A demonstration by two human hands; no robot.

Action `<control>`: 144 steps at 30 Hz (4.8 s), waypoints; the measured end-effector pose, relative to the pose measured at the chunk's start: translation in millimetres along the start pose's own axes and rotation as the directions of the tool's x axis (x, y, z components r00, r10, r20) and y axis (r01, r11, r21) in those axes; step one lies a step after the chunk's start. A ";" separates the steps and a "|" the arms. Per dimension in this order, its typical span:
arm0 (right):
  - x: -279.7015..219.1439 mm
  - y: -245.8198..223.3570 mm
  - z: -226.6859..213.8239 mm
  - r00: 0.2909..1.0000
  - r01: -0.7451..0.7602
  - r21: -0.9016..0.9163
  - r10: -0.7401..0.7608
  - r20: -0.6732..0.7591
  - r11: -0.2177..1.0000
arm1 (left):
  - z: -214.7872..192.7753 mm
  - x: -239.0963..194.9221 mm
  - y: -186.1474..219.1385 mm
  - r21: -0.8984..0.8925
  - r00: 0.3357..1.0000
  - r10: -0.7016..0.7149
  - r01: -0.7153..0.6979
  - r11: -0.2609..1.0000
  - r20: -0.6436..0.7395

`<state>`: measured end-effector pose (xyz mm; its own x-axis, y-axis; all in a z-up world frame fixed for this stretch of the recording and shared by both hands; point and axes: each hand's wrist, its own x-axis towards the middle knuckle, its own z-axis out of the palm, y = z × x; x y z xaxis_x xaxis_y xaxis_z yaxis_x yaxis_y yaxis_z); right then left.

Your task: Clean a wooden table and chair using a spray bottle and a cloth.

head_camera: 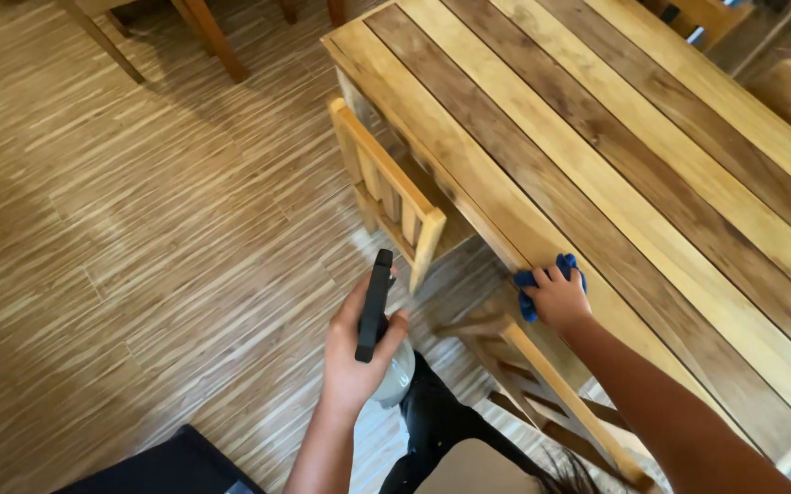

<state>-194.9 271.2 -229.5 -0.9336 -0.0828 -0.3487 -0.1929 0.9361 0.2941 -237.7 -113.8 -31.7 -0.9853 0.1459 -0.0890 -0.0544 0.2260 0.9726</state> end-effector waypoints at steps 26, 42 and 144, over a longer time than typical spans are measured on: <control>523.4 -64.2 -130.4 0.978 0.159 0.138 -0.137 -0.159 0.978 | -111.8 411.5 -48.3 0.009 0.996 0.027 -0.027 1.000 -0.082; 724.0 -113.0 -191.2 0.982 0.052 0.217 -0.010 -0.190 0.975 | -153.6 652.3 -102.5 -0.003 0.983 0.048 -0.048 0.999 0.178; 284.6 -80.9 -86.9 -0.328 -0.317 0.822 0.868 0.373 -0.474 | 59.6 619.4 -137.4 0.068 0.144 0.083 -0.805 0.589 0.986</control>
<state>-471.3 142.2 -275.3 0.2519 0.9670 0.0374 0.6356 -0.1362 -0.7600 -830.8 2.9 -233.2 0.0133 0.9894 -0.1443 0.7722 0.0816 0.6301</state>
